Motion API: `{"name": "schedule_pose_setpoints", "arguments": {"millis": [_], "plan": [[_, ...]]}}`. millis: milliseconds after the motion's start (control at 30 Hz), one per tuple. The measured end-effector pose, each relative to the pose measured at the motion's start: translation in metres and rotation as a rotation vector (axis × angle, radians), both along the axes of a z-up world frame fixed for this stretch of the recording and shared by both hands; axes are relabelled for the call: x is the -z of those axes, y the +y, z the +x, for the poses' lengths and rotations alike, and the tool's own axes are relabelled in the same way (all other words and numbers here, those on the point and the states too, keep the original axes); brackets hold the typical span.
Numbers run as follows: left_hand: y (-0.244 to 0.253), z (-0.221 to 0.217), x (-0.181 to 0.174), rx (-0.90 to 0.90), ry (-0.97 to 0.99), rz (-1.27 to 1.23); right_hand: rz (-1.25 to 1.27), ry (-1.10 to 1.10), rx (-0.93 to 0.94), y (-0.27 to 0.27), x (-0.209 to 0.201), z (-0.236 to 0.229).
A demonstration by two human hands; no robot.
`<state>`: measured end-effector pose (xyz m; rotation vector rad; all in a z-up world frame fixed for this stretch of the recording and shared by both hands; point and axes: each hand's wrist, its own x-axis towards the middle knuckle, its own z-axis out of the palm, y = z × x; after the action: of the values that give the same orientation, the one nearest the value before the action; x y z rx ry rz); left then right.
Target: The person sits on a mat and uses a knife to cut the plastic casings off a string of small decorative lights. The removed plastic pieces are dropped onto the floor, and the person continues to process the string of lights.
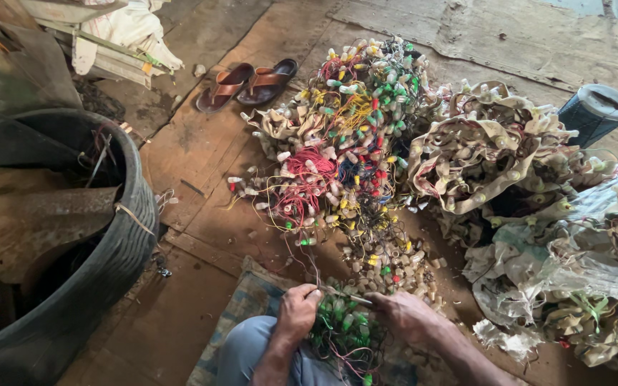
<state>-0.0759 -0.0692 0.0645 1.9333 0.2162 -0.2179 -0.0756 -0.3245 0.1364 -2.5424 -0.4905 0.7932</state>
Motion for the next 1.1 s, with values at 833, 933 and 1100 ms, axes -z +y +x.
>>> {"name": "schedule_pose_setpoints", "arguments": {"millis": [833,933,1100], "plan": [[-0.015,0.028,0.079,-0.211,0.172,-0.763,0.239,0.131,0.388,0.004,0.104,-0.010],[-0.018,0.026,0.075,-0.239,0.184,-0.719,0.218,0.457,0.611,0.004,0.108,-0.014],[-0.014,0.026,0.070,-0.272,0.209,-0.664,0.544,0.659,0.773,0.008,0.087,-0.012]]}}
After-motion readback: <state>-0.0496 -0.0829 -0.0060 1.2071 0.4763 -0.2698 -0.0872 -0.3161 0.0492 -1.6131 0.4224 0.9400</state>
